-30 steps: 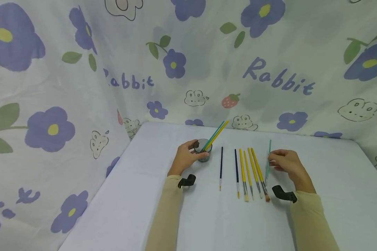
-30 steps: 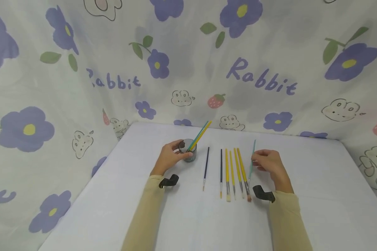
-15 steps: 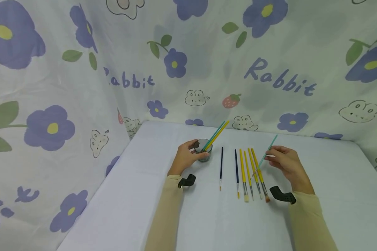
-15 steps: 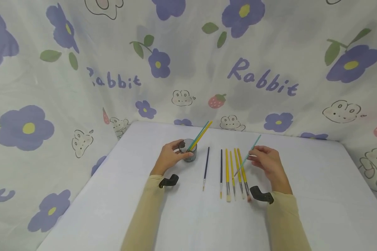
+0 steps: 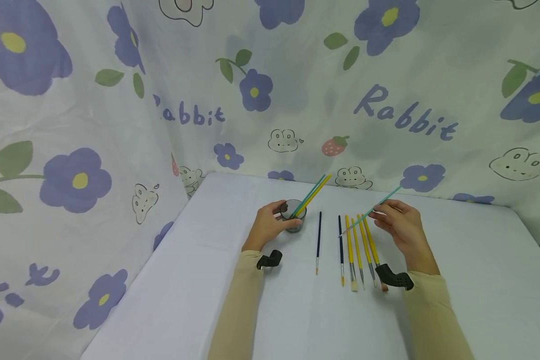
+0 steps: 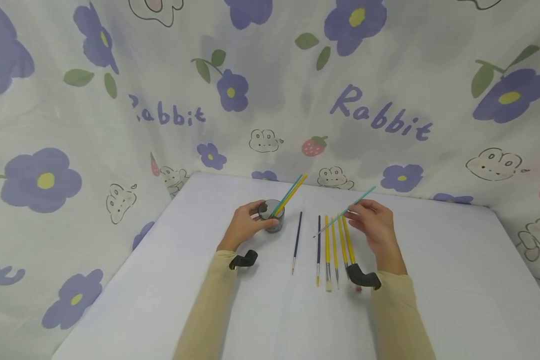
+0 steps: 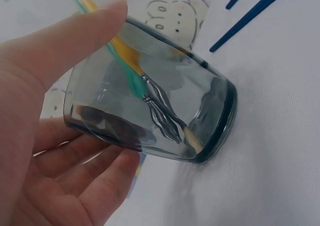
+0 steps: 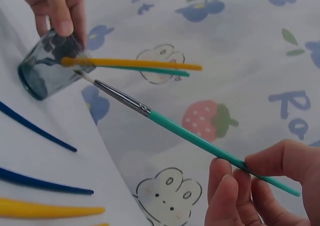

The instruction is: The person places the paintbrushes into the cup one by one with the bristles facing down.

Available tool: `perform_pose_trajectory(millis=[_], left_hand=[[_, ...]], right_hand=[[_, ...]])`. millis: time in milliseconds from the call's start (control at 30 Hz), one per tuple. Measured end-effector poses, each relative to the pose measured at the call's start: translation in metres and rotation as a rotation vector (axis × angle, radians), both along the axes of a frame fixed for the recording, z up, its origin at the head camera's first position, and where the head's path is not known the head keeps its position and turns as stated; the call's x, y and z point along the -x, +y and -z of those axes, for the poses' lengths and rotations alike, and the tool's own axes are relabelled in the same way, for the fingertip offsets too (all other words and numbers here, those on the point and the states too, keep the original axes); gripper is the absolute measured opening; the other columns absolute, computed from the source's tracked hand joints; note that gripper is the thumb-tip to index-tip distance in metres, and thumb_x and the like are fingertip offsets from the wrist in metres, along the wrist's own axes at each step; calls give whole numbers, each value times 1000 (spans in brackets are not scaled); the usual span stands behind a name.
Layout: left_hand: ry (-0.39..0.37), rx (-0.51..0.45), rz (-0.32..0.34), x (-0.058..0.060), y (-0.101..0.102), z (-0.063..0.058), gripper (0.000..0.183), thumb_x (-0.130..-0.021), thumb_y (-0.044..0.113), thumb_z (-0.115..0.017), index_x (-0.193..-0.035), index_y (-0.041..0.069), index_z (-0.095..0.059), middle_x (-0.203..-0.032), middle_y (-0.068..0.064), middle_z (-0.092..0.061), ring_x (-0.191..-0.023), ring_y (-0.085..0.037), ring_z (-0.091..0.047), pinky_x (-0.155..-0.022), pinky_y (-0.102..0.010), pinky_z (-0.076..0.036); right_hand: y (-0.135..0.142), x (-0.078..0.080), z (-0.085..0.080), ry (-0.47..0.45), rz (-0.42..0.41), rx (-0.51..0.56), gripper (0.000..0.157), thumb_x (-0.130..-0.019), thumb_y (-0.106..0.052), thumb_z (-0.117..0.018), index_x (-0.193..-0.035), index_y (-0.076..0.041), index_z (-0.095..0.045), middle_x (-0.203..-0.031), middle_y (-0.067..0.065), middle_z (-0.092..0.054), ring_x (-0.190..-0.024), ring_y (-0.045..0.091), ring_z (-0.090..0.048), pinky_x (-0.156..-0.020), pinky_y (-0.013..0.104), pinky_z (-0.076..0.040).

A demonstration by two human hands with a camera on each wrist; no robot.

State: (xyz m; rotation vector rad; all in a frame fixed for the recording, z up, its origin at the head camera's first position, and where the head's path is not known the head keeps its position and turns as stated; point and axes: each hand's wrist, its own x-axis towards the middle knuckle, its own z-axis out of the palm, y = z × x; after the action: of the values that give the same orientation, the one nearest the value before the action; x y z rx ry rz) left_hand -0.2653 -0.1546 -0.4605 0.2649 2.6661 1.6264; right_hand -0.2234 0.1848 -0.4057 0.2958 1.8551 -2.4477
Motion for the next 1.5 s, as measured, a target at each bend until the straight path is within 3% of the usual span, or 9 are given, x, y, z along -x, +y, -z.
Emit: perform_pose_trajectory(millis=[267, 767, 933, 1500], left_hand=[[14, 2, 8, -1, 1, -2, 92, -71, 47, -86, -144, 5, -49, -138, -8, -58, -131, -24, -54, -105, -35, -54], [-17, -8, 0, -2, 0, -2, 93, -69, 48, -87, -144, 9, -49, -140, -8, -57, -132, -26, -53, -106, -34, -54], [-13, -10, 3, -1, 0, -1, 94, -69, 48, -87, -144, 7, -49, -140, -8, -57, -132, -26, -53, -106, -34, -54], [-5, 3, -6, -4, 1, -4, 92, -70, 47, -87, -144, 8, -49, -139, -9, -58, -132, -27, -54, -106, -35, -54]], right_hand=[[-19, 7, -12, 65, 20, 8, 21, -89, -12, -72, -101, -7, -55, -88, -4, -70, -80, 11, -75, -72, 21, -63], [-53, 24, -25, 155, -27, 11, 20, -89, -2, -70, -100, 1, -54, -78, -3, -73, -71, 12, -74, -71, 24, -64], [-63, 28, -29, 176, -28, -35, 25, -89, -2, -69, -106, 8, -52, -79, -3, -72, -73, 12, -74, -75, 25, -64], [-90, 36, -32, 183, -63, -140, 21, -89, 0, -67, -105, 6, -55, -79, -3, -69, -74, 11, -74, -78, 26, -64]])
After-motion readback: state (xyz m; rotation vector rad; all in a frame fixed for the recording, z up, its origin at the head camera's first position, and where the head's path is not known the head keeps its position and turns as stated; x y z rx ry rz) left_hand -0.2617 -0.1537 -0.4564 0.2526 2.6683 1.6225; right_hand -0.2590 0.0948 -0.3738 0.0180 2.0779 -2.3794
